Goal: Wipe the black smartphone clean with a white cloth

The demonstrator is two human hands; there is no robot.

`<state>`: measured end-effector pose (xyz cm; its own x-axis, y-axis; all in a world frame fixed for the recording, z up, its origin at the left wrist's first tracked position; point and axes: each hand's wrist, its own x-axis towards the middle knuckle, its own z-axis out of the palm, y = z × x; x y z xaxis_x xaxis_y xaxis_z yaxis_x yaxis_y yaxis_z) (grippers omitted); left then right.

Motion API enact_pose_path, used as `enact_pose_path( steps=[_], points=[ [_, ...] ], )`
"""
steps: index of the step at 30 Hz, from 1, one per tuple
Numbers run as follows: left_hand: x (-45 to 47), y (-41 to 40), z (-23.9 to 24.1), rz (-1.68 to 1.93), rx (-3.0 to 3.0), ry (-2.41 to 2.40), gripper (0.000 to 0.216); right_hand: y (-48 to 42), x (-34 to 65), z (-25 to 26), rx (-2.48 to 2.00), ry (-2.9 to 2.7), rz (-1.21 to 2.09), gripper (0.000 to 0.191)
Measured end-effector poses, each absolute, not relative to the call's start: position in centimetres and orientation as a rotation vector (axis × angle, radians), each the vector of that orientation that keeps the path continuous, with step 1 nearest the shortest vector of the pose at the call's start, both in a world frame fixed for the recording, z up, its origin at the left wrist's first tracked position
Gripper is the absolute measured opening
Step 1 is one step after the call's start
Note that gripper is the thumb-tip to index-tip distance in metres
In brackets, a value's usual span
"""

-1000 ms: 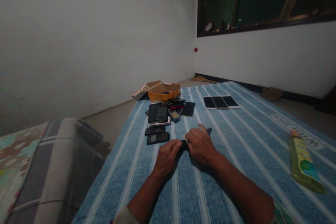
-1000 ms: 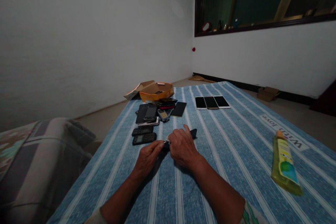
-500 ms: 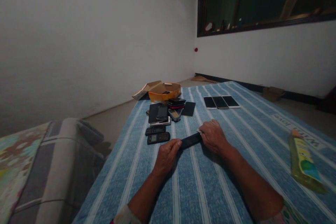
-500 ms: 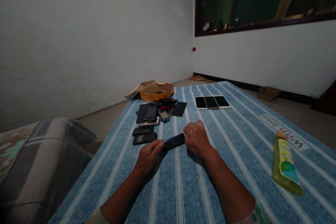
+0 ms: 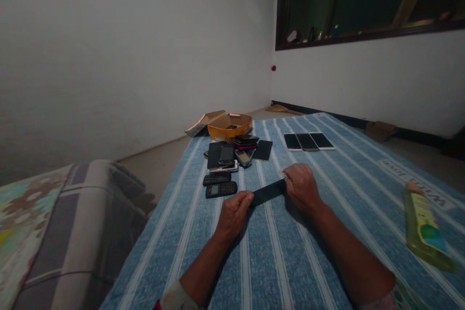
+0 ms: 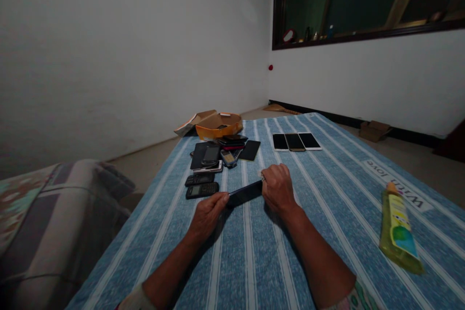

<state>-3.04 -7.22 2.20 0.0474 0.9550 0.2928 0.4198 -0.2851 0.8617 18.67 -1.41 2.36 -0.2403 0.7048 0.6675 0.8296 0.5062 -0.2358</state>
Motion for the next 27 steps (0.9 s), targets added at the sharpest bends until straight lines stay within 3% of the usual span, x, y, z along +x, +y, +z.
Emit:
enact_pose_path(
  steps=[8, 16, 27],
  points=[
    [-3.0, -7.2, 1.8, 1.208, 1.802, 1.365, 0.031, -4.9, 13.0, 2.5, -0.88, -2.169, -0.102, 0.029],
    [-2.9, -7.3, 2.1, 1.193, 1.8, 1.365, 0.031, -5.1, 12.5, 3.0, -1.068, -2.33, -0.107, 0.018],
    [-3.1, -7.4, 2.0, 1.204, 1.756, 1.368, 0.033, -3.5, 15.4, 3.2, -1.237, -2.292, -0.148, 0.019]
  ],
)
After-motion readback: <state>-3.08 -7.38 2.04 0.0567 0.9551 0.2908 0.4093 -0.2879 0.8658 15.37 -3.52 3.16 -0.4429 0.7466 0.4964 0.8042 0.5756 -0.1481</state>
